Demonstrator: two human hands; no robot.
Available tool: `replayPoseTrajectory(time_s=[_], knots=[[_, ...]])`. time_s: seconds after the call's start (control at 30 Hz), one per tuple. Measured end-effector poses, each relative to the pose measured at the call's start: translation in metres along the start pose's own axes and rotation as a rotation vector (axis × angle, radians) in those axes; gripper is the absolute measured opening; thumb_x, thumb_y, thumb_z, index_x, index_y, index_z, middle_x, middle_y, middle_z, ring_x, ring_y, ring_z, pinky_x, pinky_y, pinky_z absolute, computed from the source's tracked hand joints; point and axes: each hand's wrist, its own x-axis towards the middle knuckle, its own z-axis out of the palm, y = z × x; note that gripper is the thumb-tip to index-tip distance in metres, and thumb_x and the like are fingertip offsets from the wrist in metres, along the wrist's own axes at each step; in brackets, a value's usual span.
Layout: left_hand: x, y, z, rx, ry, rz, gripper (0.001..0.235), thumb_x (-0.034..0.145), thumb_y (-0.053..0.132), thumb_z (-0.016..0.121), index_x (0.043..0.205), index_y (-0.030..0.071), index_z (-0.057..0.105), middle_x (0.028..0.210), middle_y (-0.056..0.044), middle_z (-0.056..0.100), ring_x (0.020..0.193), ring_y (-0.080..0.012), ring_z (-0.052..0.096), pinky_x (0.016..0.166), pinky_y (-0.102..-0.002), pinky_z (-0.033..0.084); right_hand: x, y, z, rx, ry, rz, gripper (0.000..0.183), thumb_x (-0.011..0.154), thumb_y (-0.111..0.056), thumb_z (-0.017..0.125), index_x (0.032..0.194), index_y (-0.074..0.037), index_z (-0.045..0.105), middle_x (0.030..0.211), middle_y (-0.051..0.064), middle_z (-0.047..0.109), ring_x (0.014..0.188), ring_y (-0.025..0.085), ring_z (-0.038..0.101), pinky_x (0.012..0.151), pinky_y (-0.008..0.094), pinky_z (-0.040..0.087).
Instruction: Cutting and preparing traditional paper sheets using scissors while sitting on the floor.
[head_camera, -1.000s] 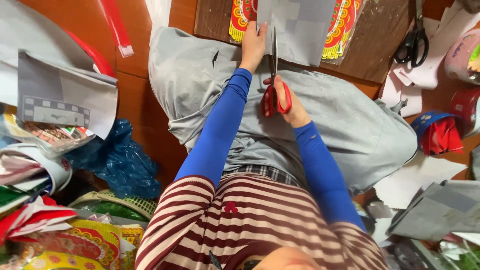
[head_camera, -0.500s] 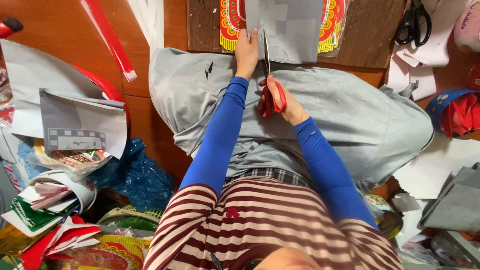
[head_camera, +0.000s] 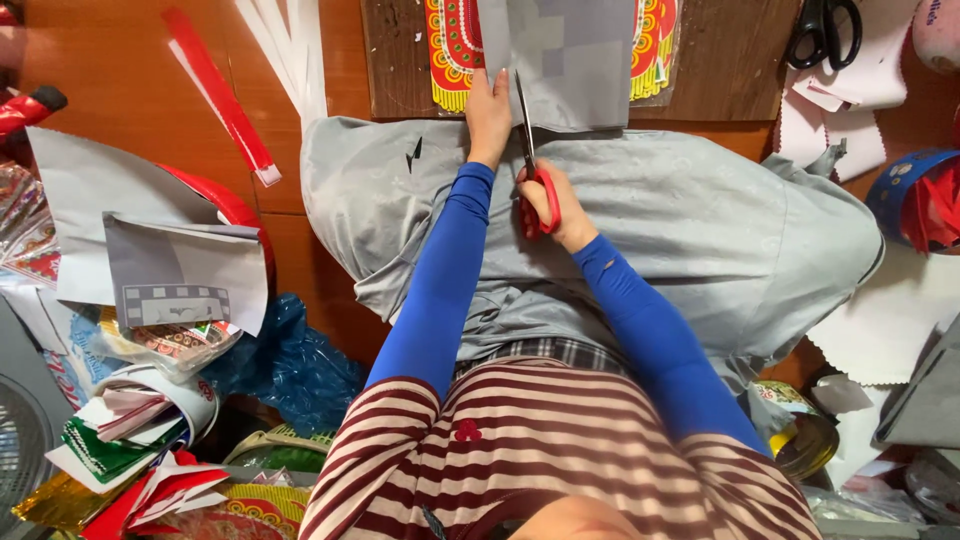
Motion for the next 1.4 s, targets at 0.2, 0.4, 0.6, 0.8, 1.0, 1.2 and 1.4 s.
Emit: replayPoseTrajectory(time_s=[0.2, 0.4, 0.6, 0.8, 1.0, 1.2, 1.4], knots=[[0.007, -0.011, 0.004, 0.027, 0.015, 0.014, 0.033, 0.102, 0.028, 0.060, 0.115, -0.002, 0.056, 0.102, -0.028, 0.068, 0.098, -0.0493, 0.063, 0.083, -0.050, 0.051, -0.004, -0.013, 0.005, -0.036, 0.022, 0.028, 0.012, 0.095, -0.018, 0.055, 0.100, -0.007, 0.055, 0.064, 0.007, 0.055, 0.042, 0.020, 0.054, 0.036, 0.036, 0.046], [0.003, -0.020, 0.008, 0.041, -0.039, -0.047, 0.033, 0.098, 0.028, 0.063, 0.104, -0.004, 0.058, 0.093, -0.027, 0.067, 0.089, -0.0468, 0.063, 0.080, -0.049, 0.050, 0.029, -0.012, -0.002, 0.092, 0.010, 0.090, 0.015, 0.101, -0.022, 0.059, 0.100, -0.008, 0.056, 0.066, 0.007, 0.058, 0.047, 0.019, 0.056, 0.040, 0.036, 0.046], [-0.003, -0.013, 0.003, 0.027, -0.056, -0.044, 0.032, 0.099, 0.026, 0.064, 0.106, -0.004, 0.057, 0.094, -0.026, 0.066, 0.087, -0.0449, 0.062, 0.079, -0.048, 0.051, 0.043, 0.009, 0.003, 0.026, 0.125, 0.069, 0.012, 0.098, -0.019, 0.058, 0.096, -0.008, 0.055, 0.062, 0.006, 0.056, 0.042, 0.020, 0.053, 0.038, 0.037, 0.044], [-0.001, 0.018, -0.013, -0.295, -0.154, -0.371, 0.029, 0.099, 0.023, 0.064, 0.104, -0.004, 0.054, 0.085, -0.015, 0.058, 0.073, -0.0244, 0.052, 0.063, -0.044, 0.046, 0.029, -0.029, 0.010, 0.108, 0.053, 0.037, 0.027, 0.102, -0.036, 0.054, 0.096, -0.009, 0.058, 0.060, 0.004, 0.056, 0.042, 0.017, 0.052, 0.037, 0.033, 0.041], [-0.016, 0.011, -0.008, -0.310, -0.133, -0.173, 0.024, 0.098, 0.020, 0.066, 0.097, -0.002, 0.058, 0.082, -0.009, 0.063, 0.075, -0.0173, 0.055, 0.069, -0.036, 0.051, 0.093, 0.030, -0.021, 0.148, 0.033, -0.162, 0.043, 0.113, -0.048, 0.054, 0.103, -0.007, 0.058, 0.077, -0.004, 0.057, 0.066, 0.008, 0.052, 0.058, 0.027, 0.044], [-0.013, -0.008, -0.002, -0.325, -0.159, -0.257, 0.027, 0.098, 0.021, 0.067, 0.092, -0.001, 0.054, 0.076, -0.006, 0.057, 0.069, -0.0137, 0.050, 0.059, -0.035, 0.046, 0.086, 0.019, -0.004, -0.015, 0.159, -0.202, 0.041, 0.108, -0.043, 0.059, 0.091, -0.005, 0.062, 0.068, -0.002, 0.057, 0.056, 0.009, 0.052, 0.048, 0.027, 0.041], [-0.011, -0.018, -0.004, -0.428, -0.269, -0.403, 0.031, 0.101, 0.025, 0.066, 0.083, 0.003, 0.053, 0.064, -0.001, 0.053, 0.055, -0.0106, 0.046, 0.045, -0.032, 0.039, 0.125, 0.044, -0.022, 0.100, 0.110, -0.192, 0.036, 0.102, -0.045, 0.060, 0.100, -0.009, 0.061, 0.075, -0.004, 0.058, 0.062, 0.008, 0.052, 0.053, 0.028, 0.044]])
